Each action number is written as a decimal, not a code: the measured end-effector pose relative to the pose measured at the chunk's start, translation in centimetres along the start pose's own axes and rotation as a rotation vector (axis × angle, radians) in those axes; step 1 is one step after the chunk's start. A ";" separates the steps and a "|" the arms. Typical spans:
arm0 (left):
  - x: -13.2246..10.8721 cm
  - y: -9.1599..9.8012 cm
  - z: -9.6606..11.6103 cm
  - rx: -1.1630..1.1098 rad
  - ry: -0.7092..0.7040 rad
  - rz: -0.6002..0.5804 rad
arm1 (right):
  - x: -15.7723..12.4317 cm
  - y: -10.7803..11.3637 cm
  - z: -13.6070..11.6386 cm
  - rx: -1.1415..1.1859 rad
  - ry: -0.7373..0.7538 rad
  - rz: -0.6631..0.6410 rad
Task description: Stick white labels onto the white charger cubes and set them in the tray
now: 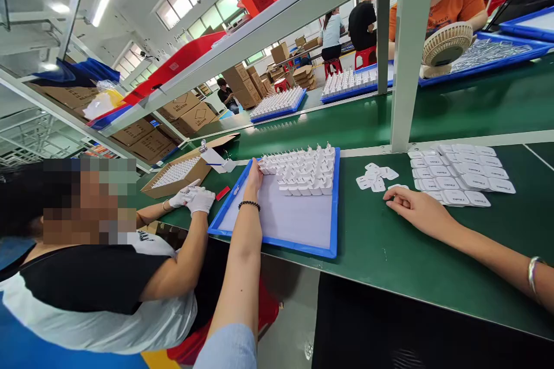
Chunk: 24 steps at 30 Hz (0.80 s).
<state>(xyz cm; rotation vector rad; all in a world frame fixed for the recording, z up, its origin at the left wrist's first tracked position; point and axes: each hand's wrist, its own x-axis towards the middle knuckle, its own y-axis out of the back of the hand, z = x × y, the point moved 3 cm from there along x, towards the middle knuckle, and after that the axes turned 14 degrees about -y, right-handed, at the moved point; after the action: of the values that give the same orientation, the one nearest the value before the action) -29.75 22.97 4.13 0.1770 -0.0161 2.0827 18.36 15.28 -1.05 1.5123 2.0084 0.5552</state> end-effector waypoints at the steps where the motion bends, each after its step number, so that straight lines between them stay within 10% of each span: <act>1: -0.2 -0.2 0.1 0.000 -0.012 0.008 | 0.0 0.0 0.0 -0.002 0.003 0.000; 6: -1.1 -1.0 1.1 0.035 -0.058 0.068 | 0.2 0.0 0.4 0.002 0.032 -0.003; 11: -2.8 -0.5 6.6 0.114 -0.156 0.158 | 0.4 0.1 0.4 0.010 0.066 -0.027; 16: -11.4 0.2 11.7 0.170 -0.309 0.062 | 0.2 0.2 0.2 0.007 0.077 -0.058; 20: -23.0 -1.3 9.8 0.317 -0.350 -0.419 | 0.0 -0.1 0.3 -0.004 0.080 -0.095; 24: -32.0 -4.3 3.4 0.051 0.148 -1.068 | -0.1 0.2 -0.6 -0.031 0.093 -0.113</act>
<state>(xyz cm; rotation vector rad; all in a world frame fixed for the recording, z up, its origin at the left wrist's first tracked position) -10.10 -2.80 2.97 0.0368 0.1845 1.0247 18.11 15.27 -0.42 1.3683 2.1306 0.6173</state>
